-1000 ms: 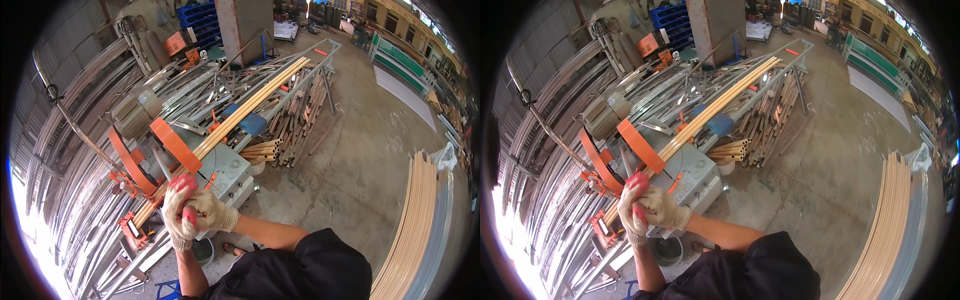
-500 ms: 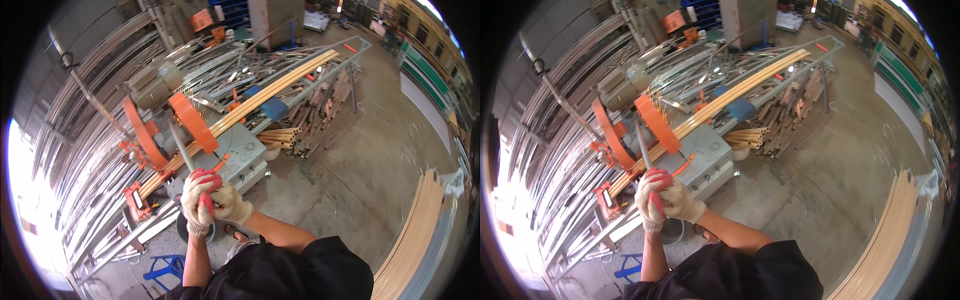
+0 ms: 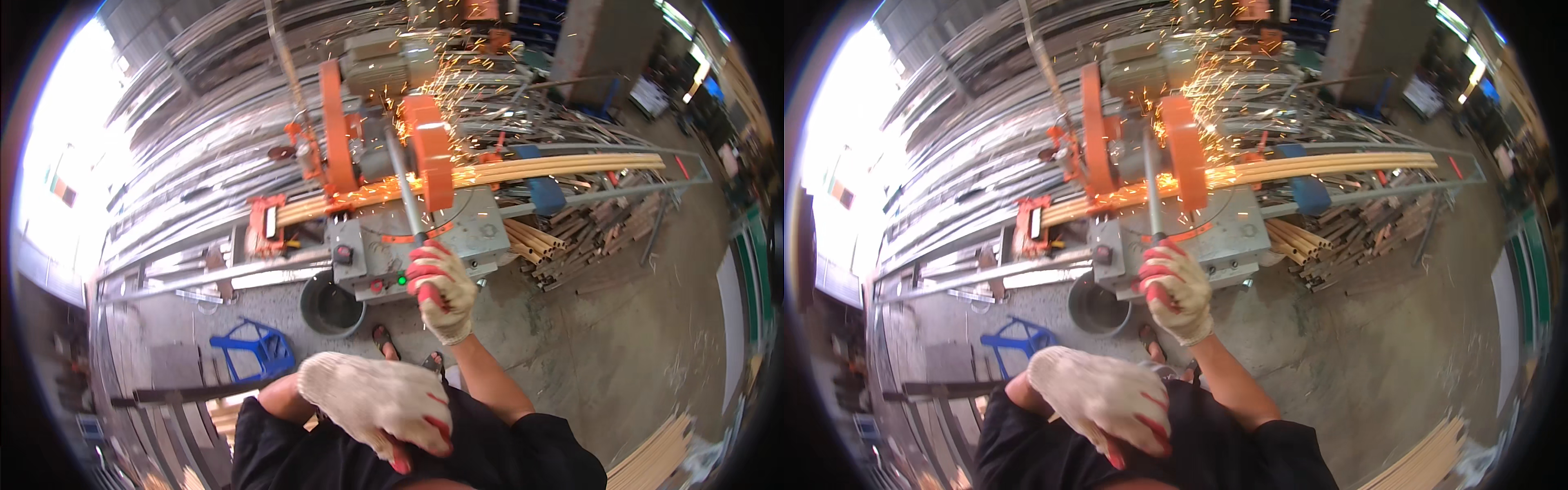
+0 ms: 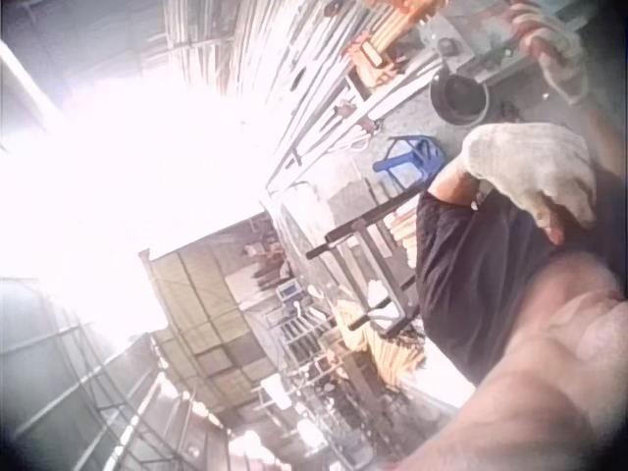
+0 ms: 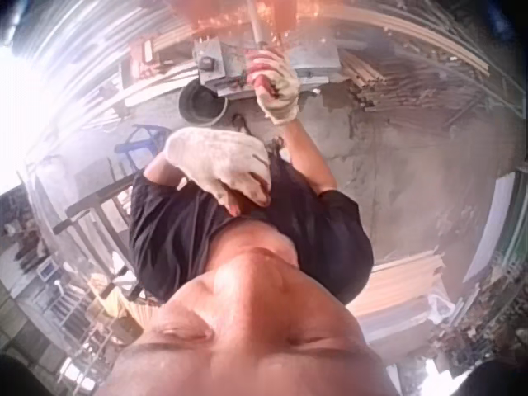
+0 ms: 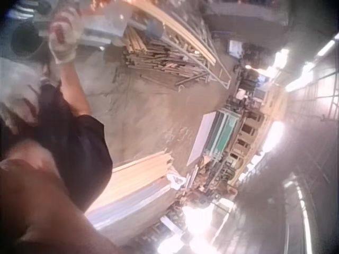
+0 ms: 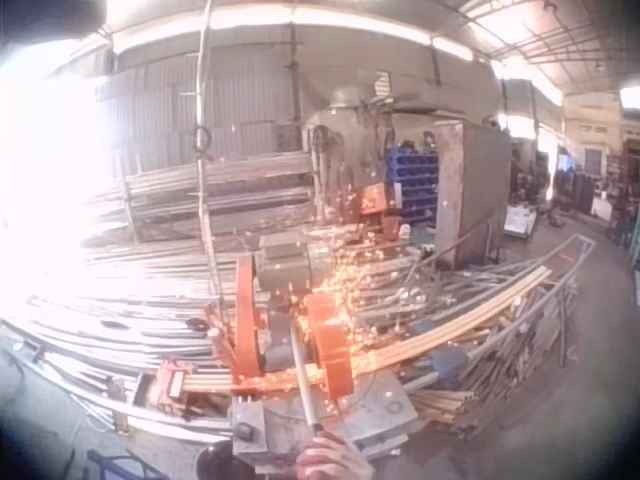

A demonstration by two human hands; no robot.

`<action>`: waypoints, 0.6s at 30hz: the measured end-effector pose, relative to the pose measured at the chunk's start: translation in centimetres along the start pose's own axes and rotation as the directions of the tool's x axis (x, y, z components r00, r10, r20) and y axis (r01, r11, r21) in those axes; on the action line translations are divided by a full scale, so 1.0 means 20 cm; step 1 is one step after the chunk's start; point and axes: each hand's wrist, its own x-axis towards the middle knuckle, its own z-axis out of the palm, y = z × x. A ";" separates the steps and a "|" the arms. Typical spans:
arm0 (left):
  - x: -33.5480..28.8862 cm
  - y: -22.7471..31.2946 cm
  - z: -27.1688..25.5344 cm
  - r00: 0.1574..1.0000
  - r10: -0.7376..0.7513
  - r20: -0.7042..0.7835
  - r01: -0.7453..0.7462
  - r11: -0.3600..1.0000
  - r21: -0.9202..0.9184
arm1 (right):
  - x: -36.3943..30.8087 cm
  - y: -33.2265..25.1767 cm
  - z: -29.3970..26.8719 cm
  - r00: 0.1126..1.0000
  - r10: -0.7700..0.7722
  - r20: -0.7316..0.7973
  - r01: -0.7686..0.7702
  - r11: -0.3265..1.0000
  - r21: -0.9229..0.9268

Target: The person uses a circular saw to cut multiple metal tubes at once, then stacks the cut tubes onto a metal rack and uses an air nozzle to clean the saw table.

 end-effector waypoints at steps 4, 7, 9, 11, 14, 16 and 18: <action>0.00 0.04 0.14 0.993 0.116 0.007 -0.116 0.993 0.001 | 0.00 -0.02 0.03 1.000 0.004 0.016 -0.004 1.000 0.029; -0.03 0.03 0.17 0.984 0.137 -0.113 -0.133 0.990 0.043 | -0.02 0.01 0.00 1.000 0.016 0.015 -0.016 1.000 0.012; -0.07 0.04 0.18 0.874 0.032 -0.485 0.053 0.986 0.160 | -0.01 0.05 -0.02 1.000 -0.027 0.010 0.027 1.000 0.002; -0.09 0.16 0.19 0.769 -0.165 -0.618 0.293 0.950 0.111 | -0.04 0.06 0.01 0.998 -0.049 0.029 0.049 0.999 0.002; 0.01 0.34 0.23 0.573 -0.118 -0.811 0.269 0.962 0.050 | -0.02 0.04 0.06 0.994 -0.114 -0.005 0.114 0.992 0.061; 0.06 0.39 0.26 0.850 -0.227 -0.475 0.518 0.200 0.832 | -0.04 0.09 0.01 0.987 -0.155 -0.027 0.155 0.988 -0.011; 0.01 0.44 0.35 0.826 -0.404 -0.393 0.220 -0.411 0.884 | -0.08 0.10 0.07 0.985 -0.172 -0.019 0.172 0.985 -0.002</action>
